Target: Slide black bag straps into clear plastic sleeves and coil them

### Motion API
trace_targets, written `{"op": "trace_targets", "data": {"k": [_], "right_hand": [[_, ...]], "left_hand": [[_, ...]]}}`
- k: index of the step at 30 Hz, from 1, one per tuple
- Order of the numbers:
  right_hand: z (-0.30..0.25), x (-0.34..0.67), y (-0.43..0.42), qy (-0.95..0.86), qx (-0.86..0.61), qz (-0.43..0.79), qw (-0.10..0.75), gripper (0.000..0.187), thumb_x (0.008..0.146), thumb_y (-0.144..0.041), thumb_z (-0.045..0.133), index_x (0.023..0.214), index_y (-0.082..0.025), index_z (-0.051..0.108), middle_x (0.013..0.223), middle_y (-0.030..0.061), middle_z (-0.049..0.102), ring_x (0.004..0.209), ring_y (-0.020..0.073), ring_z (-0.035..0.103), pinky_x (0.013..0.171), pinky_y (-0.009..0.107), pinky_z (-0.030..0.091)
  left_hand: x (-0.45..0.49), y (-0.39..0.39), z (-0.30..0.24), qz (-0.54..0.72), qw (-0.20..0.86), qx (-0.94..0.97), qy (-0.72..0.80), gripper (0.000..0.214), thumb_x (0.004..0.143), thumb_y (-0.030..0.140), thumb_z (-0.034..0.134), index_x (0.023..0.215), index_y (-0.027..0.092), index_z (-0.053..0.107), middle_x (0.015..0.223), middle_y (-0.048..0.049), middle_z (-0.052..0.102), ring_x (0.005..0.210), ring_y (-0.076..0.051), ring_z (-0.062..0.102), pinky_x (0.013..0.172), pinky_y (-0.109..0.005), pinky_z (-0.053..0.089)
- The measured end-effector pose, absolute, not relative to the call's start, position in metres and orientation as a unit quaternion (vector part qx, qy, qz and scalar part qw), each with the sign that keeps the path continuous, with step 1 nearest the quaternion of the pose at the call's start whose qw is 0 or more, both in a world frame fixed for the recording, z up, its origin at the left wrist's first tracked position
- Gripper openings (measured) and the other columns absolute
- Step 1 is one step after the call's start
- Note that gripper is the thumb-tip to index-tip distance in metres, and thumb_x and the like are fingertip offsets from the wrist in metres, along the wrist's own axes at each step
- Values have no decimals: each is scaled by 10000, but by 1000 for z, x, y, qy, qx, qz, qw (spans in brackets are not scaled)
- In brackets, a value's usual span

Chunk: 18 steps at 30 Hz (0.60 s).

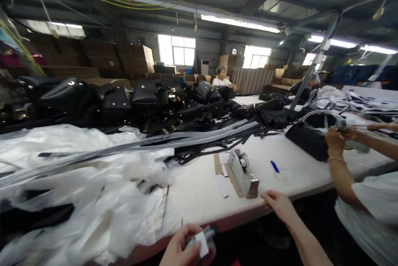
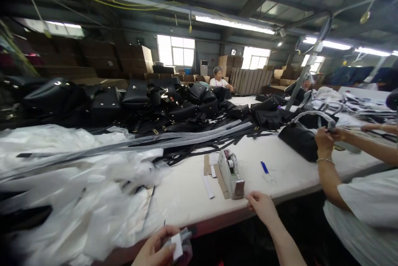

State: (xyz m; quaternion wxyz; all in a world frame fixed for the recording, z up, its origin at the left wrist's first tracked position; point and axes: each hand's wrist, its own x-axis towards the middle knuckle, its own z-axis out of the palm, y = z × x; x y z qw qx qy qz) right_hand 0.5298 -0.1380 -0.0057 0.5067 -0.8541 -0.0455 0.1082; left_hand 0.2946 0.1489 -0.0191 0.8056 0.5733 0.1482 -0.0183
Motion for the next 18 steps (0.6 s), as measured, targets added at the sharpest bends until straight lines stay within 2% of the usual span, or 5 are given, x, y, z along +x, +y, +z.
{"op": "trace_targets", "data": {"k": [3, 5, 8, 11, 18], "right_hand": [[23, 494, -122, -104, -817, 127, 553, 398, 704, -561, 685, 718, -164, 699, 605, 40, 663, 597, 188, 636, 622, 300, 520], [44, 467, -98, -159, -778, 131, 594, 385, 747, -542, 694, 781, -159, 707, 583, 15, 633, 576, 153, 605, 610, 269, 505], [57, 427, -56, -219, -720, 196, 629, 352, 799, -502, 689, 735, -156, 684, 544, -2, 608, 519, 116, 554, 564, 239, 471], [52, 398, -26, -249, -677, 268, 638, 347, 821, -486, 679, 721, -154, 681, 519, -11, 597, 481, 97, 524, 534, 223, 444], [31, 386, 11, -234, -678, 341, 607, 391, 743, -523, 740, 652, -155, 645, 467, -22, 571, 413, 85, 481, 461, 207, 396]], "left_hand": [[298, 141, 6, -8, 776, 605, 181, 521, 696, 586, 746, 955, 167, 577, 784, -58, 699, 486, -108, 513, 412, -195, 304], [303, 139, 19, 45, 733, 655, 178, 432, 720, 476, 750, 973, 158, 602, 816, -46, 678, 602, -123, 564, 469, -186, 367], [308, 139, 27, 107, 689, 699, 158, 318, 764, 373, 694, 981, 154, 618, 885, -52, 672, 778, -164, 614, 628, -228, 474], [305, 141, 31, 148, 646, 735, 146, 227, 789, 300, 647, 969, 164, 625, 912, -48, 678, 853, -181, 622, 783, -285, 496], [291, 150, 33, 193, 626, 738, 162, 198, 801, 269, 627, 973, 171, 617, 886, -34, 683, 818, -172, 630, 773, -284, 503]]}}
